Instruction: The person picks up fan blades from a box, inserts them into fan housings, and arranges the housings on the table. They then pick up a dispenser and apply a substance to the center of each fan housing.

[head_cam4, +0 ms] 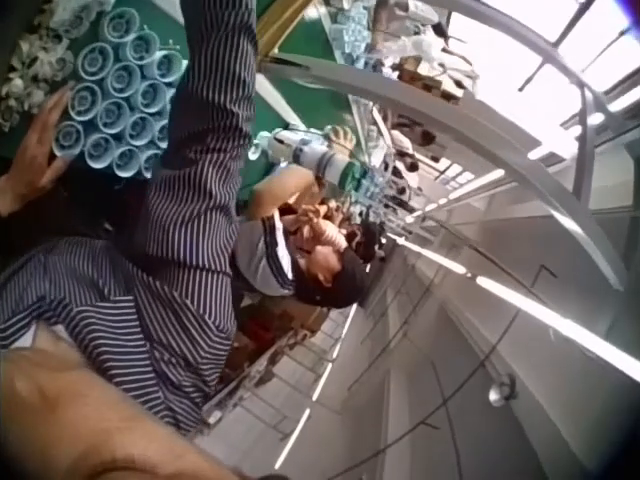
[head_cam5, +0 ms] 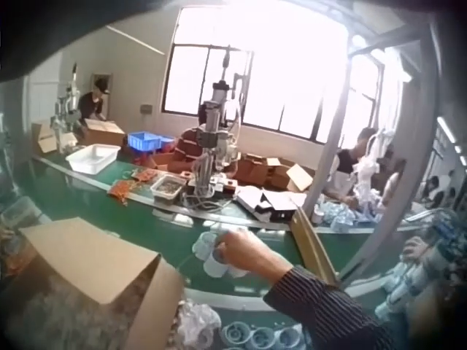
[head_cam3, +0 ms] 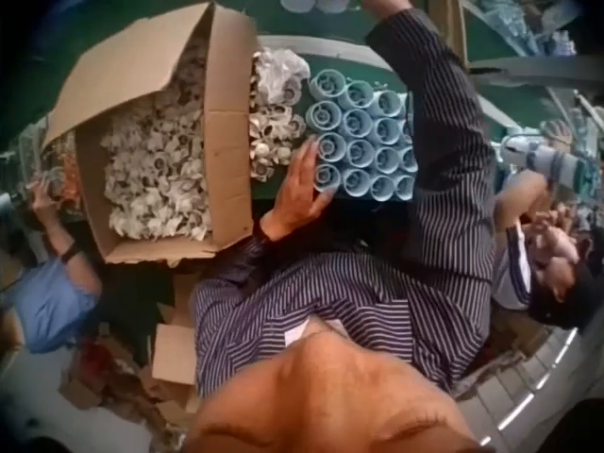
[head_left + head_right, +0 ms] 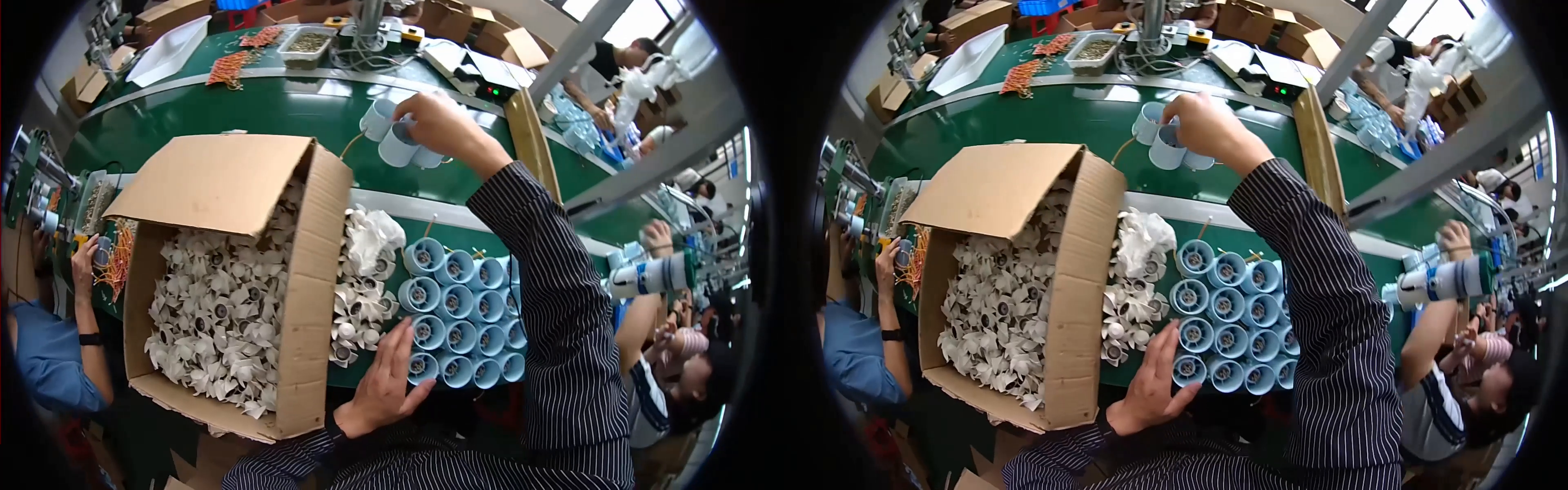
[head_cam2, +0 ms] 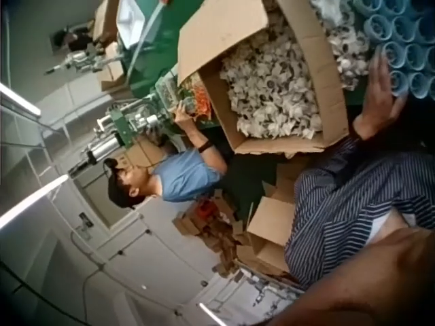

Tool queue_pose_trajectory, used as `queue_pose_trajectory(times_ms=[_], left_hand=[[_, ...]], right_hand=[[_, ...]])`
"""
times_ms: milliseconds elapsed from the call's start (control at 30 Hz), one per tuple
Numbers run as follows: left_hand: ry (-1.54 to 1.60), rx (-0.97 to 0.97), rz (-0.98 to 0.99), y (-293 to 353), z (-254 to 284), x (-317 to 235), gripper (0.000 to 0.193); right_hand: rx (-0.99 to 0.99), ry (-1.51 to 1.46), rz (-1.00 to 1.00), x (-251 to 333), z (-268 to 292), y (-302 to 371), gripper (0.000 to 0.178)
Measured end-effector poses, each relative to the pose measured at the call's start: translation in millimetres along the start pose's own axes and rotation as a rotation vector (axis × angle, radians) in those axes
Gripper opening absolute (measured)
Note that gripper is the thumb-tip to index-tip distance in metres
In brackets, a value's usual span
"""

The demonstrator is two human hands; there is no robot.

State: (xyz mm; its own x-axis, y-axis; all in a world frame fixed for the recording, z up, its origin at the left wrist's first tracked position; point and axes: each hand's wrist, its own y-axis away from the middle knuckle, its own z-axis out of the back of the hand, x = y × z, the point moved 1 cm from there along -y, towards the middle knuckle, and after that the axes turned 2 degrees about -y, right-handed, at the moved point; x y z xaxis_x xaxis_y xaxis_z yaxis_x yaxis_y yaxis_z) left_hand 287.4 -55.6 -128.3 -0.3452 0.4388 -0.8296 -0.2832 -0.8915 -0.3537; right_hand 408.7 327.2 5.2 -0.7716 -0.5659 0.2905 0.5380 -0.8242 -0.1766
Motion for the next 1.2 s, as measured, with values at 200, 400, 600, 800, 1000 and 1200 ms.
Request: queue_pose_trajectory(times_ms=[200, 400, 600, 800, 1000, 1200], left_hand=[[-0.073, 0.011, -0.017, 4.3, 0.8, 7.6, 0.093], [-0.108, 0.010, -0.006, 2.3, -8.3, 9.3, 0.089], [-0.145, 0.002, 0.014, 5.0, -8.9, 5.6, 0.087], [-0.184, 0.003, 0.024, 4.6, -9.1, 4.1, 0.088], [-0.204, 0.019, 0.045, 4.1, -10.7, 2.9, 0.089], [-0.206, 0.016, 0.047, 5.5, -12.8, 3.3, 0.090]], right_hand=[[-0.228, -0.358, -0.159, 5.8, 99.0, 168.8, 0.026], [-0.195, -0.482, -0.538, 6.5, 134.9, 350.2, 0.022], [-0.127, -0.186, -0.607, 0.1, 92.5, 454.1, 0.024], [-0.065, -0.012, -0.474, -0.7, 44.4, 469.1, 0.023], [0.001, -0.037, -0.477, 3.8, 25.4, 456.5, 0.025], [-0.066, -0.113, -0.450, 10.9, 40.8, 456.9, 0.029]])
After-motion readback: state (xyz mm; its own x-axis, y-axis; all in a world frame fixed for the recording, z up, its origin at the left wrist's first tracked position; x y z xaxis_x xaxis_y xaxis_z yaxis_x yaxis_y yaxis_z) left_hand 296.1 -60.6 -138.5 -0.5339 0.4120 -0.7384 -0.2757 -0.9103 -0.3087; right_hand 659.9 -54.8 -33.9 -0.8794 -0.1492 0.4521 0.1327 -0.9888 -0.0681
